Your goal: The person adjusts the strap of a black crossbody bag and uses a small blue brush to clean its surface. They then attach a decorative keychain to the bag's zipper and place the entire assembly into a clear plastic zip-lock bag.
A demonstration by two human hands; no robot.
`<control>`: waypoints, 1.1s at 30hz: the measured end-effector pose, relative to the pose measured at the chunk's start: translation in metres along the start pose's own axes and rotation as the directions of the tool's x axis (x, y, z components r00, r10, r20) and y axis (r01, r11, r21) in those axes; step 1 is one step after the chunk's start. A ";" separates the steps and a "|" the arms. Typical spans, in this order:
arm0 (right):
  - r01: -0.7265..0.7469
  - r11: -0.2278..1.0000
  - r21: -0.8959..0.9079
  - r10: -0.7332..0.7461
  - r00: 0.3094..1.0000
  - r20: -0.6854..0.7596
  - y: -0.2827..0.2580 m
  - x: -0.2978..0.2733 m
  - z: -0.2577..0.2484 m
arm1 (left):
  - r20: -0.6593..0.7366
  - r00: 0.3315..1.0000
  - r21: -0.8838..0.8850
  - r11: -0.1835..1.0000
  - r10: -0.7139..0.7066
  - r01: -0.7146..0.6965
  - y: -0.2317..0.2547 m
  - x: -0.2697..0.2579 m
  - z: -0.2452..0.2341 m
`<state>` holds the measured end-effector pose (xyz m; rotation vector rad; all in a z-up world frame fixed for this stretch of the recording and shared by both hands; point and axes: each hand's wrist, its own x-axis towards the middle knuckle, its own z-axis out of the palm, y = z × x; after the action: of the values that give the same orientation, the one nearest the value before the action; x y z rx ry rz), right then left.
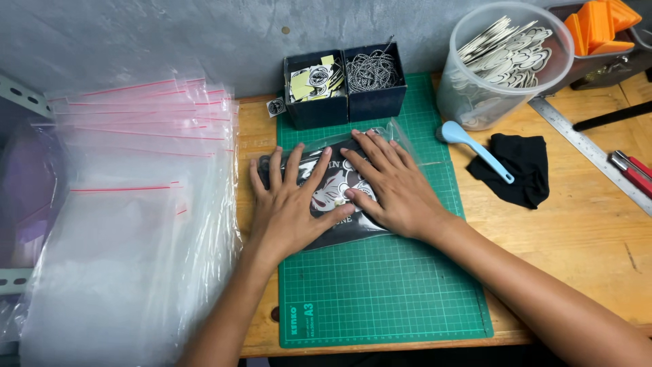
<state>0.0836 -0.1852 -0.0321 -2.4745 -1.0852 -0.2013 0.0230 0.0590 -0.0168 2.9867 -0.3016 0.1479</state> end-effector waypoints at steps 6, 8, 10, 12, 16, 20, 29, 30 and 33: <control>-0.010 1.000 -0.020 0.010 1.000 0.003 0.003 0.000 0.004 | 0.035 0.999 -0.008 1.000 -0.002 0.002 -0.003 0.004 -0.001; -0.053 0.998 0.013 0.053 0.998 0.029 0.000 0.002 0.001 | 0.099 0.995 -0.077 0.997 -0.014 0.022 -0.005 0.009 -0.009; -0.098 0.994 0.045 0.094 0.993 0.065 -0.001 0.002 -0.001 | 0.167 0.986 -0.149 0.987 -0.025 0.051 -0.006 0.008 -0.011; -0.092 0.986 0.139 0.084 0.995 0.060 0.001 0.002 -0.005 | 0.128 0.992 -0.150 0.988 -0.006 0.026 -0.009 0.011 -0.008; -0.142 0.850 0.507 0.153 0.988 0.021 0.021 -0.001 -0.028 | 0.036 0.999 -0.183 0.983 -0.025 0.032 0.003 0.008 -0.026; -0.053 0.973 0.226 0.095 0.978 -0.183 0.085 -0.020 -0.018 | -0.231 0.954 -0.171 0.957 0.193 -0.235 0.037 0.003 -0.016; -0.057 0.991 0.124 0.068 0.994 -0.090 0.091 -0.036 -0.025 | -0.144 0.857 -0.120 0.851 0.494 -0.511 0.064 0.011 0.012; -0.042 0.993 0.114 0.053 0.995 -0.090 0.090 -0.037 -0.024 | -0.126 0.864 -0.137 0.854 0.487 -0.502 0.063 0.011 0.007; -0.028 0.998 0.059 0.031 0.998 -0.054 0.079 -0.041 -0.030 | -0.096 0.895 -0.222 0.867 0.436 -0.447 0.075 0.006 -0.005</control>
<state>0.1144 -0.2735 -0.0427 -2.4174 -1.0174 -0.2245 0.0129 -0.0141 -0.0018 2.6215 -0.9285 0.2041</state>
